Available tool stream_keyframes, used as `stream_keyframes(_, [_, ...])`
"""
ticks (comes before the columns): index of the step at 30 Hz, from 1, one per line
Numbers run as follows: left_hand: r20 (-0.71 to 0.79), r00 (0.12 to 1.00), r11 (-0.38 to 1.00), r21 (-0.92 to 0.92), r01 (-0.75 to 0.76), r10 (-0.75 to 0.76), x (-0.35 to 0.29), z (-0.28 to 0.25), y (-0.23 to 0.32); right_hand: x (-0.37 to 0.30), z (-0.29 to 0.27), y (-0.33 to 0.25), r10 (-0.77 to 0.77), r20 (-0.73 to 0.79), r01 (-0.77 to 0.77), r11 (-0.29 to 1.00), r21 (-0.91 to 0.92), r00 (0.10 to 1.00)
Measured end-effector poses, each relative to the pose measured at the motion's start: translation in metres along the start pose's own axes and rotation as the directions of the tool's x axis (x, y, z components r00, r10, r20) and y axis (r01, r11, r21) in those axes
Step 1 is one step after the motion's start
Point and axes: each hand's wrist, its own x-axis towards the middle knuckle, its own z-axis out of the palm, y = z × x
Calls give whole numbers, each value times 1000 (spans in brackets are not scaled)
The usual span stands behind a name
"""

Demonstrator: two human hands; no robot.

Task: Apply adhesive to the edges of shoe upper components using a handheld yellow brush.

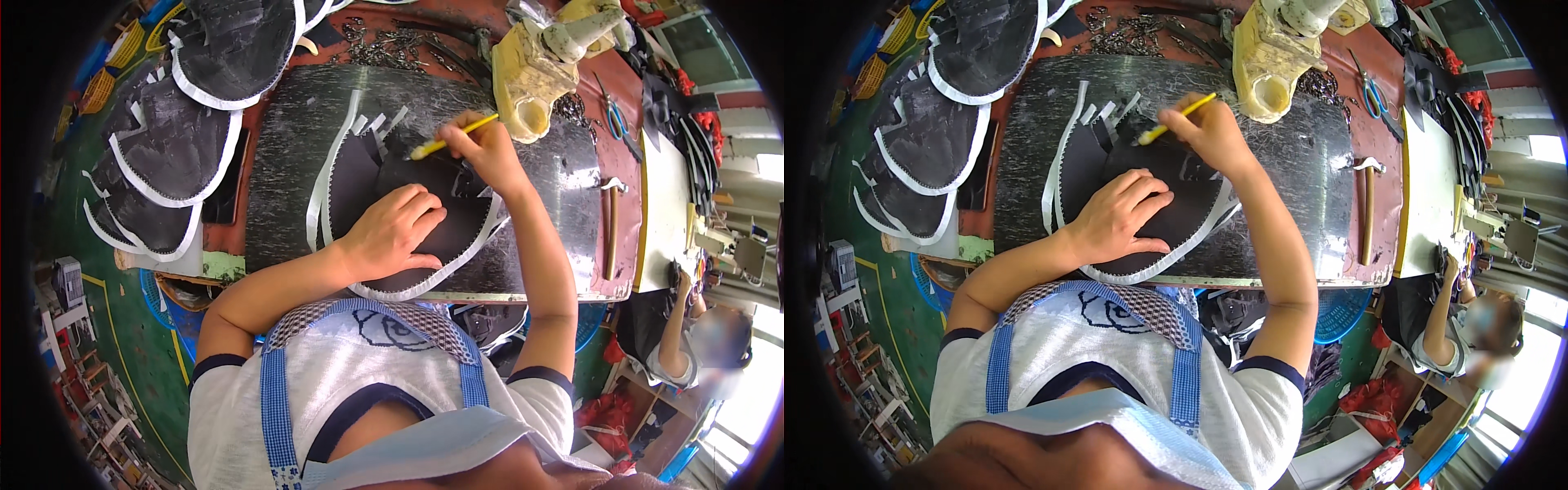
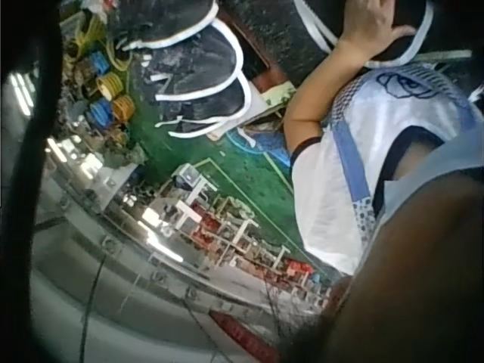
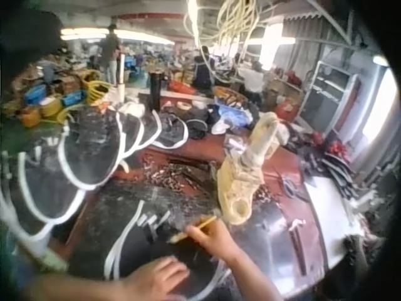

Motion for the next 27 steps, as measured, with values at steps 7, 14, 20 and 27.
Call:
stream_keyframes(7, [-224,968,893,-450,2,-115,-19,-80,8,-17,-82,10,82,-457,-132,988,-77,886])
stream_keyframes(14, [-350,937,89,-933,-348,0,-8,-147,118,15,-129,43,-116,-543,-266,774,-574,832])
stream_keyframes(20, [-507,800,-99,-858,-504,321,7,-134,106,-14,-135,59,192,-569,-61,969,241,800])
stream_keyframes(27, [-523,821,-170,-852,-495,229,-7,-124,129,-28,-78,1,-12,-113,85,737,670,994])
